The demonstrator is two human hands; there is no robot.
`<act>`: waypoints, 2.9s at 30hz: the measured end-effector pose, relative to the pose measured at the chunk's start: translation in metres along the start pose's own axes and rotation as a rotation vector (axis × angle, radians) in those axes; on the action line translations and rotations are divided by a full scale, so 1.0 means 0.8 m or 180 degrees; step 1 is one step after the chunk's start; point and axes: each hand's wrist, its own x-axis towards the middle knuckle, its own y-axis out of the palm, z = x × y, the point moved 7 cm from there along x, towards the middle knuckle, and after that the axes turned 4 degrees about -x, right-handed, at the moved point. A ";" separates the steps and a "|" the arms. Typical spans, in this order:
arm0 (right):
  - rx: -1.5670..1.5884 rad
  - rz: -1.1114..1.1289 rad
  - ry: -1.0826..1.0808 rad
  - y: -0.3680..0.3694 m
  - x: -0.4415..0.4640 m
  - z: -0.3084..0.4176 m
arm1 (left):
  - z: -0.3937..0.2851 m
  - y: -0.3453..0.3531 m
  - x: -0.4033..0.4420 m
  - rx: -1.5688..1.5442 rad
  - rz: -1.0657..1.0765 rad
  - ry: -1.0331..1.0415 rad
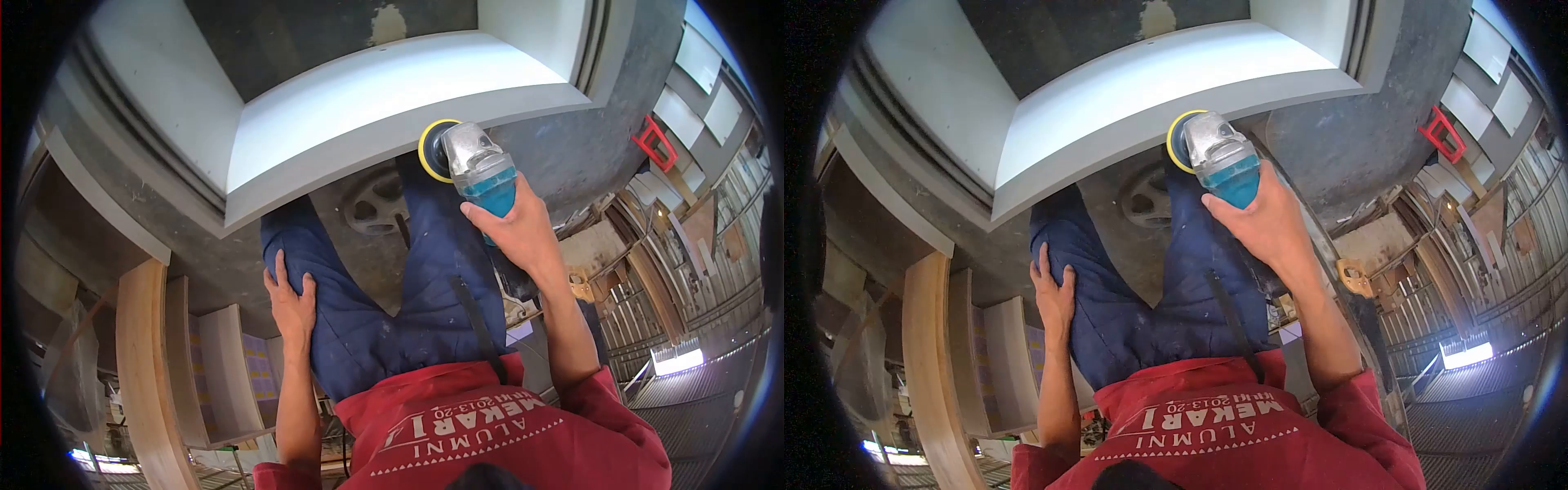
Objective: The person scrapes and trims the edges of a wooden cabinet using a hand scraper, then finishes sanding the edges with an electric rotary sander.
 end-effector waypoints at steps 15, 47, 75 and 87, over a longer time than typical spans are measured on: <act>0.0315 -0.0301 0.0380 -0.185 0.090 -0.179 | -0.080 0.067 -0.016 0.0593 -0.0081 -0.0234; -0.0288 0.0415 -0.0250 0.147 -0.054 0.146 | 0.062 -0.076 0.022 -0.0639 -0.0190 0.0157; 0.0225 -0.0209 0.0256 -0.080 0.044 -0.091 | -0.036 0.025 0.000 -0.0033 -0.0213 -0.0097; 0.0157 -0.0494 0.0413 -0.186 0.088 -0.183 | -0.270 0.022 0.045 0.0723 -0.0298 0.2027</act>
